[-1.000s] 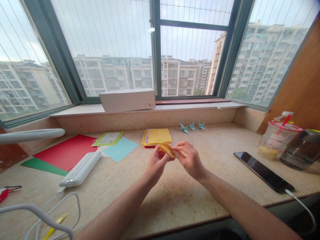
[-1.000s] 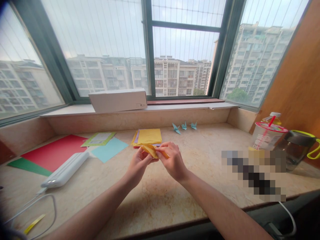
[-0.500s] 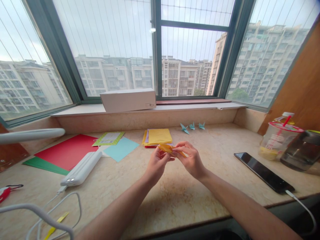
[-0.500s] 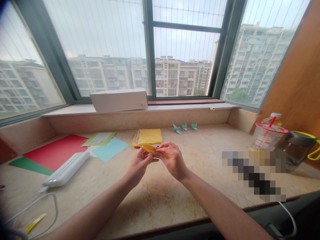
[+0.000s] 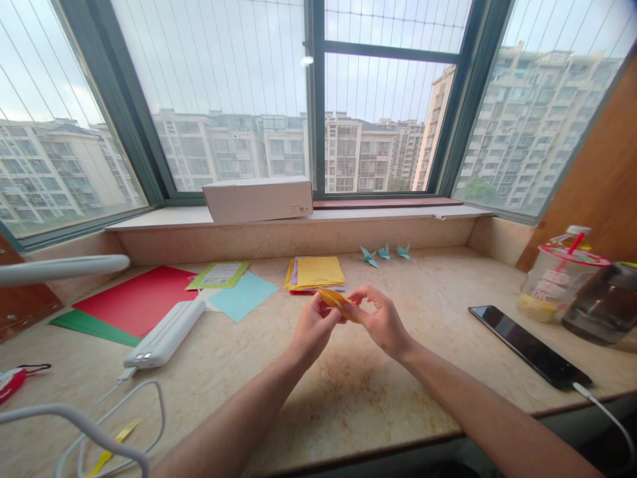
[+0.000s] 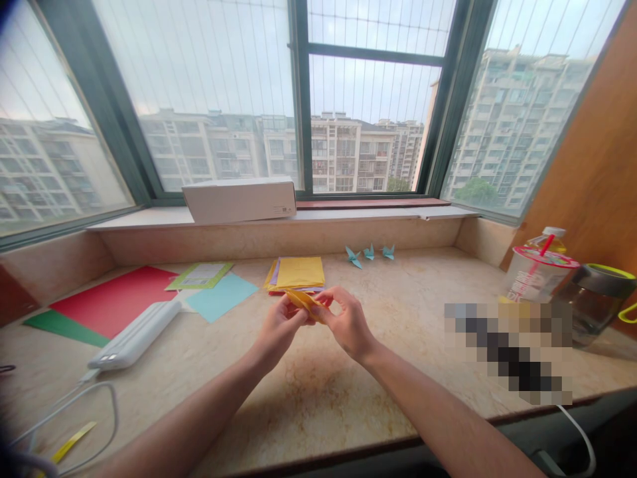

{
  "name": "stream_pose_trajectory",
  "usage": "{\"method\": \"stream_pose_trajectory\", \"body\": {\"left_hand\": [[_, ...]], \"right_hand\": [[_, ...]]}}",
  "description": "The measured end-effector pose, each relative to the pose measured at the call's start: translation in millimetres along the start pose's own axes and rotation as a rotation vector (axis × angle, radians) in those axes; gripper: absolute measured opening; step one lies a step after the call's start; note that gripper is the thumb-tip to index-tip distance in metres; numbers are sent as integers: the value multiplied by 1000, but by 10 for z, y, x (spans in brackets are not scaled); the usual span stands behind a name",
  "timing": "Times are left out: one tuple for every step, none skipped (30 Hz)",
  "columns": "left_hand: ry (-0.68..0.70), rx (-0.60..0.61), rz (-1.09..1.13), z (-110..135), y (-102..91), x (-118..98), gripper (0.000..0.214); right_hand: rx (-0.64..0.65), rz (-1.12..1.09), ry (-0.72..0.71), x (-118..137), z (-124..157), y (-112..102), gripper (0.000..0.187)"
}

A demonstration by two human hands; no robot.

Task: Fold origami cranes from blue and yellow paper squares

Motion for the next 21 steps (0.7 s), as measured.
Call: {"method": "stream_pose_trajectory", "body": {"left_hand": [[-4,-8,8,2,-6,-1,18],[-9,-17,13,2,-14,1,19],[-13,-24,17,0,-22,7,20],[-18,-31,18,-4,-31,17,21],[-23,-37,18,-8,-41,29,22],[-28,-41,16,-14,-49,42,23],[-30,-44,14,-19,-57,54,23],[-30,-47,11,-23,-64,63,23],[-28,-52,7,-27,-71,69,23],[-25,-57,5,-29,-78,72,22],[-23,-61,7,-31,-84,75,22],[-22,-65,13,-34,-89,78,21],[-23,-68,20,-36,-94,82,21],[-25,-66,27,-39,-95,87,21],[-26,-62,35,-43,-95,92,21],[-26,-59,40,-47,-96,97,21],[-26,-57,42,-51,-97,102,21],[-26,-55,44,-55,-98,106,21],[-26,-54,45,-57,-99,111,21],[-27,-54,44,-59,-100,115,22],[-26,-56,42,-60,-101,117,22]], "right_hand": [[5,16,-28,18,5,4,19],[19,37,-56,34,10,15,18],[42,60,-82,45,17,30,18],[70,84,-106,53,24,47,20],[96,107,-127,58,31,62,22],[120,128,-149,63,38,75,24],[140,152,-171,69,44,85,26],[157,182,-196,78,50,92,27],[173,221,-221,89,54,97,28],[188,266,-248,104,58,103,28],[208,315,-277,122,63,114,29],[230,361,-307,143,69,128,30],[250,402,-336,166,74,144,31],[267,436,-360,187,80,161,31],[281,465,-381,207,85,178,32],[291,489,-398,225,90,193,32],[296,507,-410,241,94,206,32],[297,518,-416,255,97,216,31],[297,523,-417,264,99,222,31],[293,521,-414,269,101,224,31],[288,511,-406,270,102,221,32]]}}
Point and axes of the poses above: each hand's wrist, its own z-axis away from the middle knuckle, its own y-axis out of the palm, x = y × z, the point moved 7 cm from there along -z, towards the middle knuckle, and after that the axes turned 7 degrees about -y, right-handed, at the moved point
